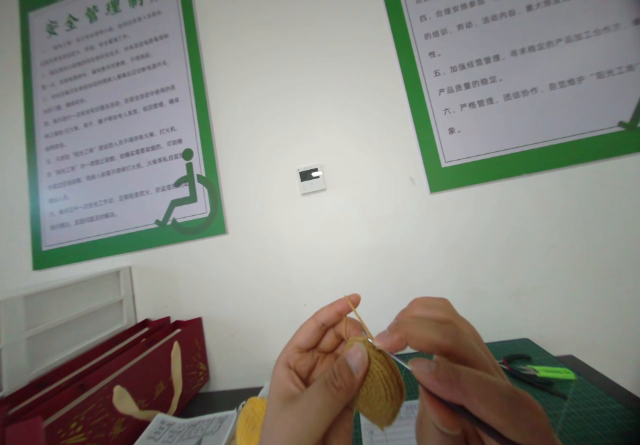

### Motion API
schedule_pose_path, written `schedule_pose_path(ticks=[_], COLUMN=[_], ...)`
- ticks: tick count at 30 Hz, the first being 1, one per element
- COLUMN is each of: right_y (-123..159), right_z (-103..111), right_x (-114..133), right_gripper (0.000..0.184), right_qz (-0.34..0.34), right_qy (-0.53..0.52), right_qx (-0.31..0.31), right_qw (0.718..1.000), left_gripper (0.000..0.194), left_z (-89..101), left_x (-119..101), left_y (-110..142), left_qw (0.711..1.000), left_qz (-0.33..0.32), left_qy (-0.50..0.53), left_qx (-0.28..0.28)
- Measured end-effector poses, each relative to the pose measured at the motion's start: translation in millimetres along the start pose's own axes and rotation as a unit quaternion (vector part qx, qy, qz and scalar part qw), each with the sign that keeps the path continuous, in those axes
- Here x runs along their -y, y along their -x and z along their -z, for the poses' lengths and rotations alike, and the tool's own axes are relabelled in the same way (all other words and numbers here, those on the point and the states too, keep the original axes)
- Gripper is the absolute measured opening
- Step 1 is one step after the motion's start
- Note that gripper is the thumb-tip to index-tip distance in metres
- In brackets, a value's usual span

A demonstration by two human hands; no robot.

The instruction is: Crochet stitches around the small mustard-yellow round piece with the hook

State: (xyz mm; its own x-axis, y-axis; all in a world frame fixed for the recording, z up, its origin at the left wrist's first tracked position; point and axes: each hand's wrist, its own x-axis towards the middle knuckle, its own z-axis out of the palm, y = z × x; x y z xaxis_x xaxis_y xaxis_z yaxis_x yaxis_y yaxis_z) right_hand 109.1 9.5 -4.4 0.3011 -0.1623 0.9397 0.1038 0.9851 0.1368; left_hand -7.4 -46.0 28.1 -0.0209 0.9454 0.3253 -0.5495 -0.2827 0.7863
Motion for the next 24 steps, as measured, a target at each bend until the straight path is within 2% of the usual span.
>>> schedule_pose_path(ticks=[5, 11, 13, 17, 19, 21, 24], right_y=[0.8, 0.5, 0.5, -0.7, -0.9, -0.4, 0.6], right_z=[-6.6, -8.7, -9.3, -10.4, -10.5, -10.2, -8.8], right_x=[3.2, -0.6, -3.1, -11.2, -14.5, -15.2, -11.1], right_gripper=[0.015, 0.019, 0.019, 0.012, 0.009, 0.012, 0.025], right_qz=[-0.002, 0.051, 0.027, -0.08, -0.096, -0.065, 0.041], right_qy=[0.024, 0.014, 0.003, -0.068, -0.095, -0.069, 0.052], right_qx=[-0.05, -0.047, -0.038, 0.005, 0.022, 0.018, -0.004], right_qw=[0.998, 0.998, 0.999, 0.994, 0.991, 0.995, 0.998], left_gripper=[0.041, 0.041, 0.045, 0.052, 0.054, 0.056, 0.059], left_z=[0.4, -3.7, -3.6, -1.8, -1.3, -1.5, -4.1], left_x=[0.0, 1.2, 2.6, 4.3, 3.8, 3.4, 5.1], left_y=[-0.4, -1.1, -1.8, -3.1, -2.9, -2.1, -0.4], left_qw=[1.0, 1.0, 1.0, 0.997, 0.997, 0.997, 0.996], left_qz=[0.015, 0.0, -0.022, -0.075, -0.078, -0.068, -0.084], left_qy=[0.005, -0.004, -0.014, -0.015, -0.011, -0.009, -0.016], left_qx=[0.012, 0.009, 0.006, -0.016, -0.023, -0.028, -0.036])
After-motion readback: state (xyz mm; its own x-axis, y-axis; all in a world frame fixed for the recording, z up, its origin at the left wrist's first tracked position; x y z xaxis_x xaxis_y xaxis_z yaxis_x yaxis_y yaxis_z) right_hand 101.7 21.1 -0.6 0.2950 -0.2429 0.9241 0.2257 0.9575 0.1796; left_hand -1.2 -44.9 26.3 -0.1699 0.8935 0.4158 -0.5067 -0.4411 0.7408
